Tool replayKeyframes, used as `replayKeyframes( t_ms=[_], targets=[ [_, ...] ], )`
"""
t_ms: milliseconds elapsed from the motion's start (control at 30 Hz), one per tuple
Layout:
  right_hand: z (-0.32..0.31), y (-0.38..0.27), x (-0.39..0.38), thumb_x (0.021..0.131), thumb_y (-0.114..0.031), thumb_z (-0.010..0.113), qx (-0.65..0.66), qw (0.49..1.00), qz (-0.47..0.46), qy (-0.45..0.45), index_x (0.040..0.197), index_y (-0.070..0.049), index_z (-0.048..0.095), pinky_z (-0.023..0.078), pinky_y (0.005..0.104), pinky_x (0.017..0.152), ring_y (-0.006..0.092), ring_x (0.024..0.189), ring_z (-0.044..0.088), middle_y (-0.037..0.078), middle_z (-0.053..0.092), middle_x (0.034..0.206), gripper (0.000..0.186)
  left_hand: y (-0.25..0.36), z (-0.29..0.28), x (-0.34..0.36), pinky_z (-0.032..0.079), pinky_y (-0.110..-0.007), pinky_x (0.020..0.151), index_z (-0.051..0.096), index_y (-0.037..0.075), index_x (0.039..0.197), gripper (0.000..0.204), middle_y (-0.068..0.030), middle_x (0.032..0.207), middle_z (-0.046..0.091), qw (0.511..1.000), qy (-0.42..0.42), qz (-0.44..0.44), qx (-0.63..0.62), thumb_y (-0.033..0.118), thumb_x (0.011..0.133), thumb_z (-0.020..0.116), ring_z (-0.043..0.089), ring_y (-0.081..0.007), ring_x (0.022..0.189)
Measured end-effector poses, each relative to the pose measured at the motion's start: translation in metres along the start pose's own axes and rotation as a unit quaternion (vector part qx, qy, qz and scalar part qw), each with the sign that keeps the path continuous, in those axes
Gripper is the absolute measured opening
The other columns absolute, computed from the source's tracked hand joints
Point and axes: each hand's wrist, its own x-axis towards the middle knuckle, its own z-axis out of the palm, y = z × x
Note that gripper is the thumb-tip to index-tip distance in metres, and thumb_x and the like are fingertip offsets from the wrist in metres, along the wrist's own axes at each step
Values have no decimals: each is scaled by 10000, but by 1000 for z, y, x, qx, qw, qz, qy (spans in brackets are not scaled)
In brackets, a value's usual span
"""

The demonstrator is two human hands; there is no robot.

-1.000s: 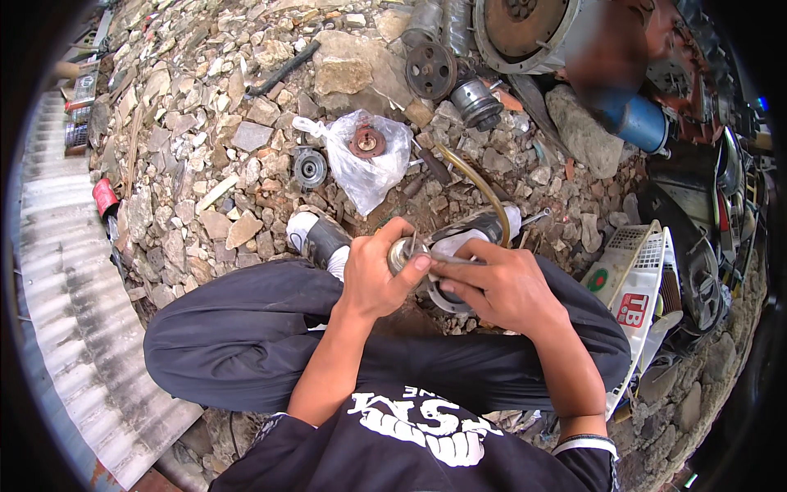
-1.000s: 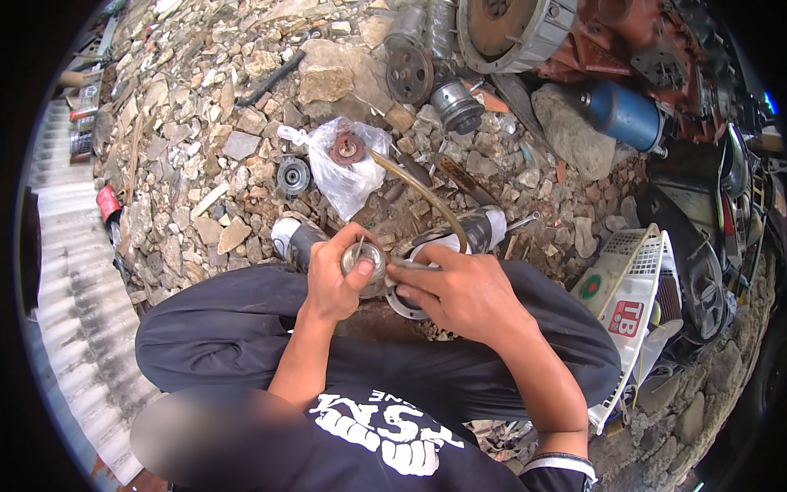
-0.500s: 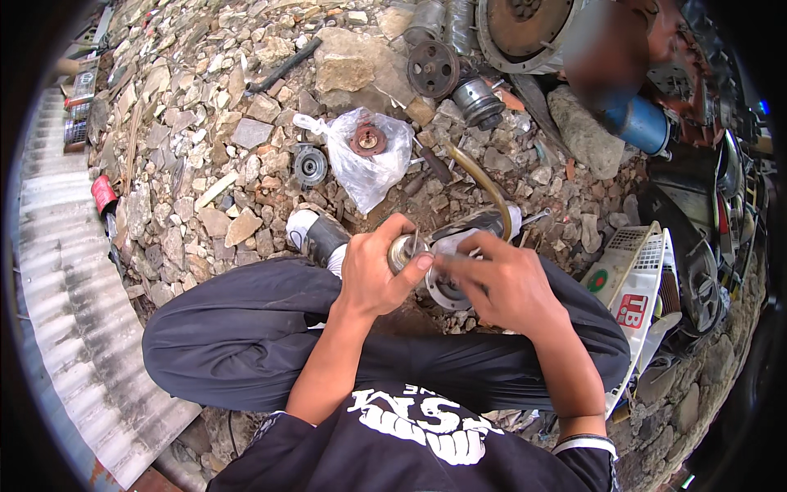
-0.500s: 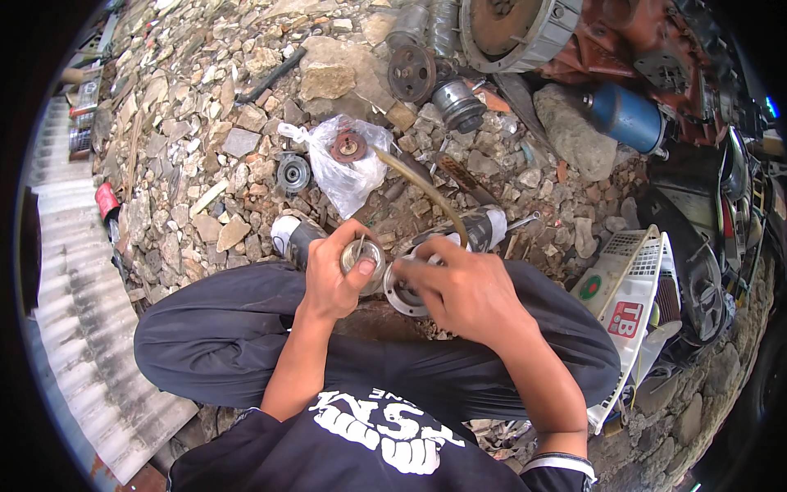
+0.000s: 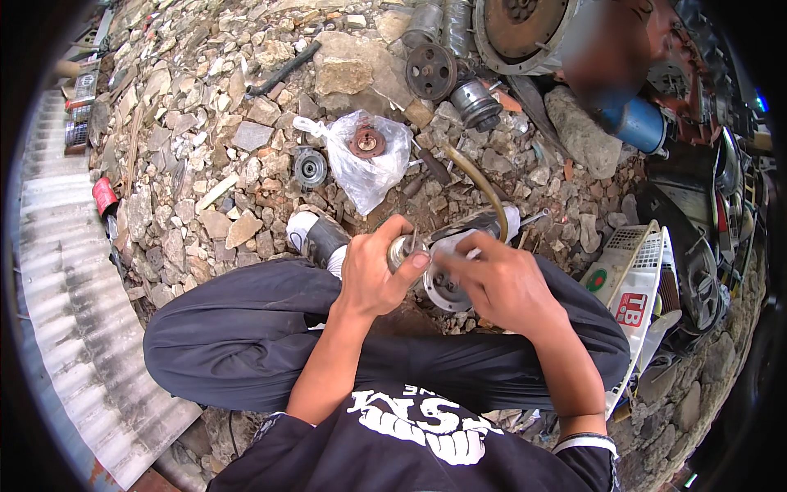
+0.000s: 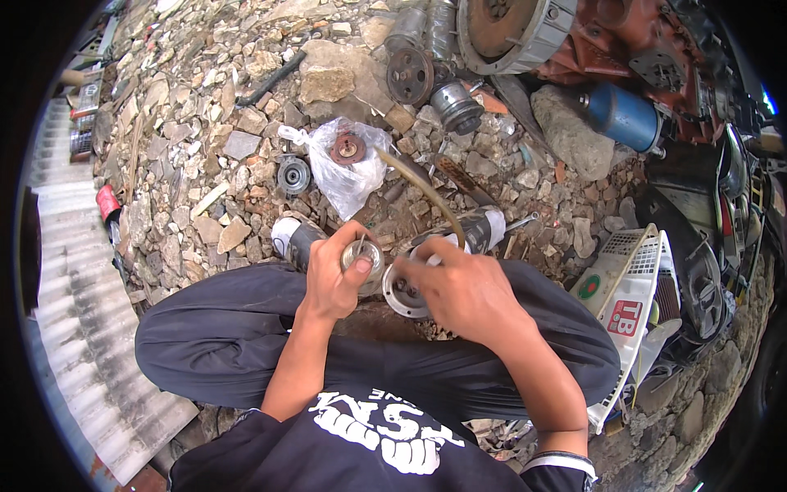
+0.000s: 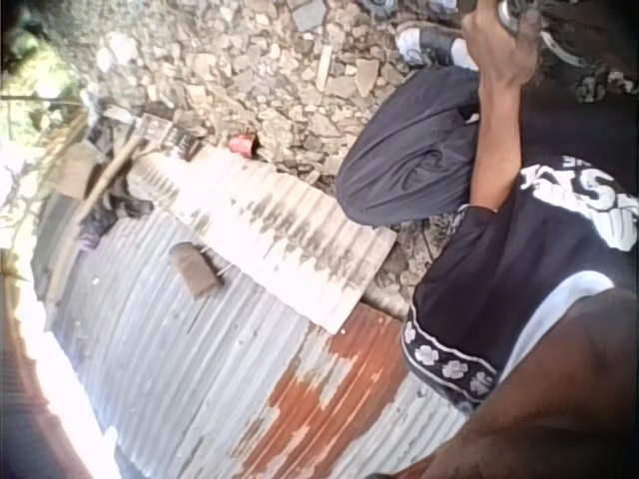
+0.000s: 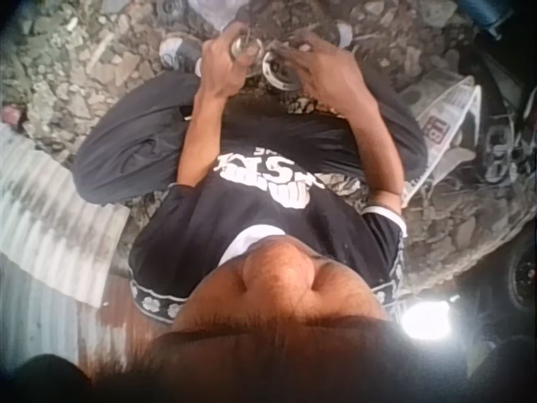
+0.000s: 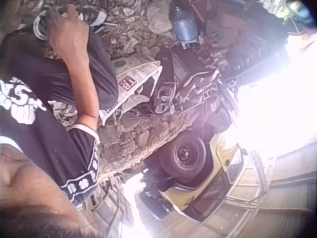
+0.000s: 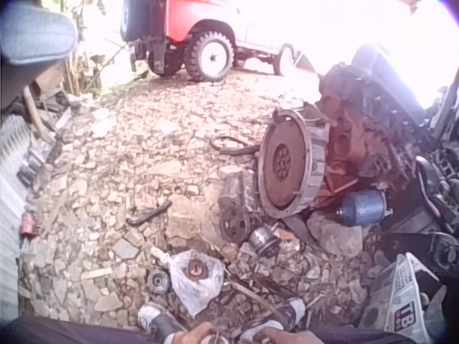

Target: The person sits on a rocky ground and disassembles a mechanical component, likely a carburetor, using a screwdriver. They remove internal parts, clean the surfaces with a cloth, and use a hammer to tap a metal piece. The person then reassembles the component and continues to clean and adjust it.

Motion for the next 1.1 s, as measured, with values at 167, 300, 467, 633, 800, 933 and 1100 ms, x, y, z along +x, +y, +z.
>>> replayKeyframes(
  t_ms=[167,300,467,633,800,933,1100],
  targets=[
    [-1,1,0,823,-65,716,79,993,-78,-48,1175,-166,793,572,405,666,274,779,706,56,669,1039,374,-7,-1,0,496,-439,605,630,10,962,633,-165,687,656,999,-11,-9,33,640,903,641,683,-402,655],
    [6,-3,2,825,-52,715,-133,988,79,15,1209,-169,779,572,406,670,269,773,705,48,672,1045,407,-2,0,1,500,-438,611,631,10,958,626,-169,692,658,999,11,-10,31,633,894,648,687,-400,665],
    [-3,-2,-1,874,-86,704,33,998,-54,-24,1200,-119,771,570,402,648,288,758,705,50,678,1038,335,-4,-1,1,493,-438,600,629,11,937,620,-169,677,645,1000,0,1,-16,628,887,653,676,-395,644],
    [-2,-7,2,836,-62,711,-11,1000,11,-15,1190,-148,779,569,407,668,279,771,704,52,678,1028,370,-4,-2,2,476,-434,575,620,11,918,613,-162,655,623,1000,-20,4,8,622,889,653,653,-386,604],
    [4,-9,-1,832,-53,694,-55,998,24,6,1200,-145,770,565,393,649,268,759,701,44,673,1023,387,-4,-1,1,478,-429,575,618,-1,917,619,-158,655,617,1000,-8,9,2,617,894,651,653,-384,604],
    [-2,-4,-4,829,-57,685,-21,999,-29,-16,1209,-151,767,569,384,646,251,748,701,25,669,1033,400,-8,3,-1,481,-421,579,612,-11,916,628,-157,653,614,999,5,32,-35,616,897,644,658,-381,607],
    [8,-5,-3,814,-66,709,-41,999,15,14,1169,-205,796,563,391,643,250,749,698,15,677,1061,391,-5,2,1,479,-415,580,607,-12,897,632,-154,647,613,999,-1,12,-29,619,898,637,665,-370,608]
  ],
)
